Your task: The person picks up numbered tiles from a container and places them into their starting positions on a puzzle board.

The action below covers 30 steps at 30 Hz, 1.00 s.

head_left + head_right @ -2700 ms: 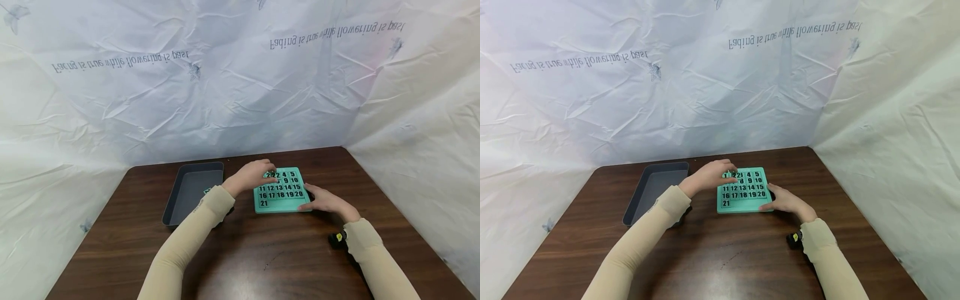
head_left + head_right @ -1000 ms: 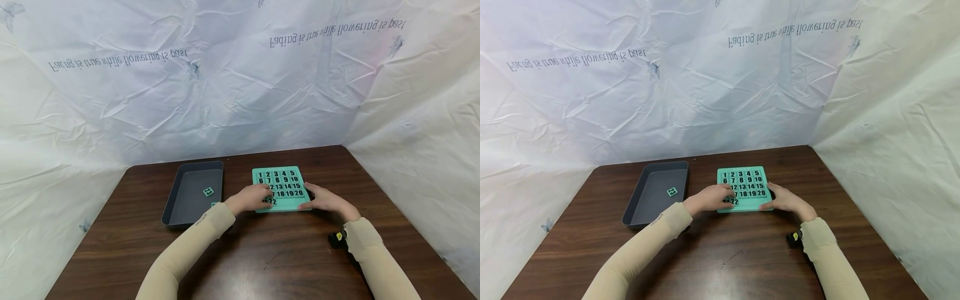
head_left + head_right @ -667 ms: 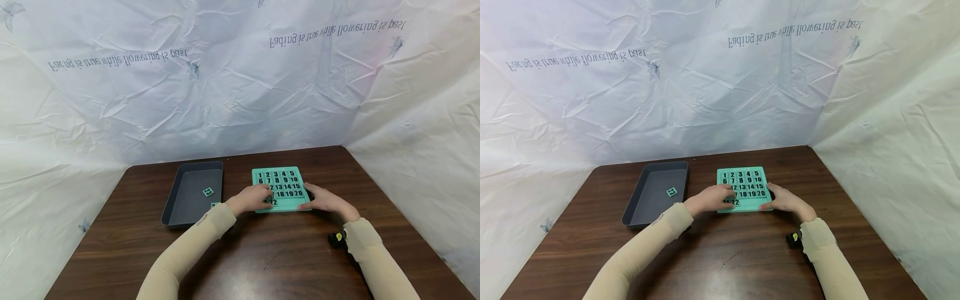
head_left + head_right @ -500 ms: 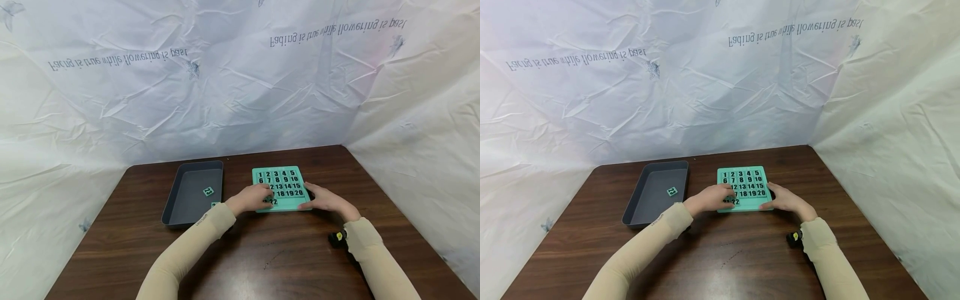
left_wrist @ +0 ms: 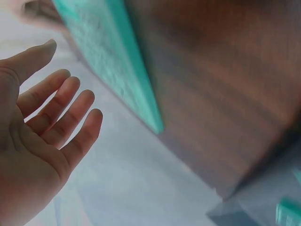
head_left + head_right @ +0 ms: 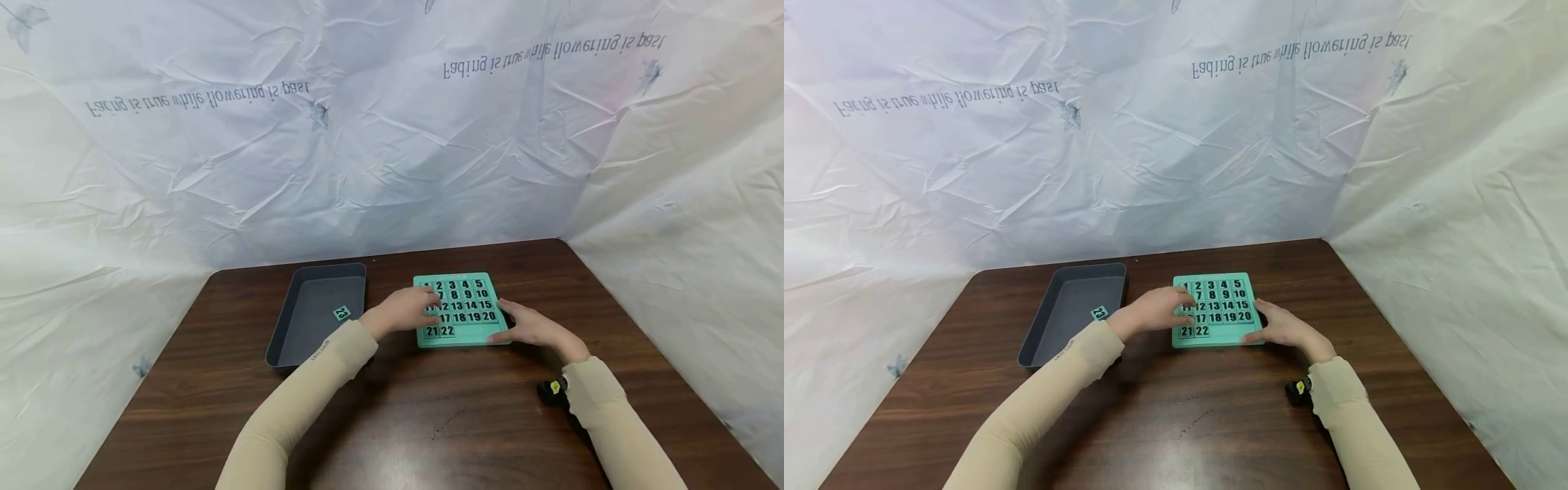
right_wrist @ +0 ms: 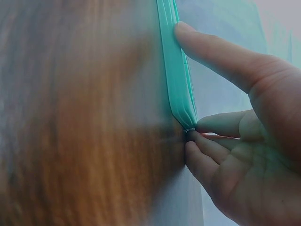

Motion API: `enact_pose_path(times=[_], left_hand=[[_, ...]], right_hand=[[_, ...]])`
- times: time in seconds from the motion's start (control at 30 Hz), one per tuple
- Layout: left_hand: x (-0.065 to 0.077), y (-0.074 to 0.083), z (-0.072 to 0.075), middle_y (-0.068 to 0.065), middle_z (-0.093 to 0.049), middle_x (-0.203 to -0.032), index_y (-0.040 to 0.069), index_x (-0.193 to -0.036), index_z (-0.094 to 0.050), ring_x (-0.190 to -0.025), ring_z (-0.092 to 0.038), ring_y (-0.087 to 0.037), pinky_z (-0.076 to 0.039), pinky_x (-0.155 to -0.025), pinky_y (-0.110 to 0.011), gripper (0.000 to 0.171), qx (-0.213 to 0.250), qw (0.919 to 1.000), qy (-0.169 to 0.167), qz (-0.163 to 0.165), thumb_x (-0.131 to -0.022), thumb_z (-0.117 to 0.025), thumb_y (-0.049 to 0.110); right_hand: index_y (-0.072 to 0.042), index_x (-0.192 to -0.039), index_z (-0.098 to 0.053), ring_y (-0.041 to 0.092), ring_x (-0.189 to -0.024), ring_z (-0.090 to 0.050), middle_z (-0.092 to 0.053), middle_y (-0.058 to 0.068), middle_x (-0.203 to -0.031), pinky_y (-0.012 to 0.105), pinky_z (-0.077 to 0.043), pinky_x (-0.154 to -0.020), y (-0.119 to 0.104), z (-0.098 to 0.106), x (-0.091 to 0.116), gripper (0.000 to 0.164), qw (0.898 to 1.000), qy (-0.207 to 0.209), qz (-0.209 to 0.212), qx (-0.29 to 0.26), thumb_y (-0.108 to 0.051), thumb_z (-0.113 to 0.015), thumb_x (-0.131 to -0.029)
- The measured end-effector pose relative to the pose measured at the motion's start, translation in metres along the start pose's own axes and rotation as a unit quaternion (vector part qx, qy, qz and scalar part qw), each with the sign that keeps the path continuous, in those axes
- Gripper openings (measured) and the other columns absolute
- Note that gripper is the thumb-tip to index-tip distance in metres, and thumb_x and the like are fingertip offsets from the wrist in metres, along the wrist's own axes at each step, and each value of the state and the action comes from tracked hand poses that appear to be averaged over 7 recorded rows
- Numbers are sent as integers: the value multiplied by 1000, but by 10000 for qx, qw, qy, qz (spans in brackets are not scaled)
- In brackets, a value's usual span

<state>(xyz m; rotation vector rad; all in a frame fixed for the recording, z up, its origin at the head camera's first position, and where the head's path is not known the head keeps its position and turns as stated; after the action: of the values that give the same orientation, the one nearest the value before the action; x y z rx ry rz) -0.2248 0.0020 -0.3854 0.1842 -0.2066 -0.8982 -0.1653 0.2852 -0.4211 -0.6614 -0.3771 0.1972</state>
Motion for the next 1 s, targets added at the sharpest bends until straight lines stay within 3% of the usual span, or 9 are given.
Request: enact_pose_path(times=[0.23, 0.57, 0.83, 1.0], left_hand=[[21, -32, 32, -5, -61, -124, 11, -133, -65, -99, -64, -16, -54, -83, -35, 40, 160, 9985, 343, 392, -100, -66, 33], [59, -68, 68, -6, -60, -129, 13, -133, -64, -107, -63, -22, -53, -90, -42, 40, 238, 9925, 675, 993, -100, -66, 35], [77, -89, 75, -9, -59, -134, 10, -133, -63, -111, -63, -26, -53, -92, -44, 40, 71, 9926, 494, 1106, -100, -67, 32], [87, -106, 70, -12, -60, -129, 6, -132, -64, -113, -62, -30, -52, -93, -45, 38, -20, 9945, 240, 1022, -97, -70, 22]], right_hand=[[10, -156, -19, 52, -145, -21, -15, 34, -160, 66, -30, -110, 1, -2, 0, 108, 9999, -43, 16, -129, -45, -80, -86], [10, -156, -19, 53, -145, -20, -15, 35, -160, 67, -31, -109, 1, 2, 0, 108, 10000, -32, 28, -27, -46, -79, -86], [9, -156, -19, 54, -144, -20, -15, 35, -160, 67, -30, -109, -1, 2, 2, 109, 10000, -35, -32, -7, -47, -79, -85], [10, -156, -18, 53, -145, -20, -15, 35, -160, 67, -30, -109, -1, 1, 0, 109, 10000, -33, -17, -38, -47, -79, -85]])
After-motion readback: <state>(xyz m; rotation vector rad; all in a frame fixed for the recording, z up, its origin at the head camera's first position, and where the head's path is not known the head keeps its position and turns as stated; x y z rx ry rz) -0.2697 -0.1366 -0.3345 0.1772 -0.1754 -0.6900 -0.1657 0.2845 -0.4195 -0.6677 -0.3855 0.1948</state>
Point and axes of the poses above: each hand's wrist, its own x-axis away from the middle knuckle, its own z-axis out of the back of the hand, y = z × x, the point moved 1 cm from there along -x, towards the middle knuckle
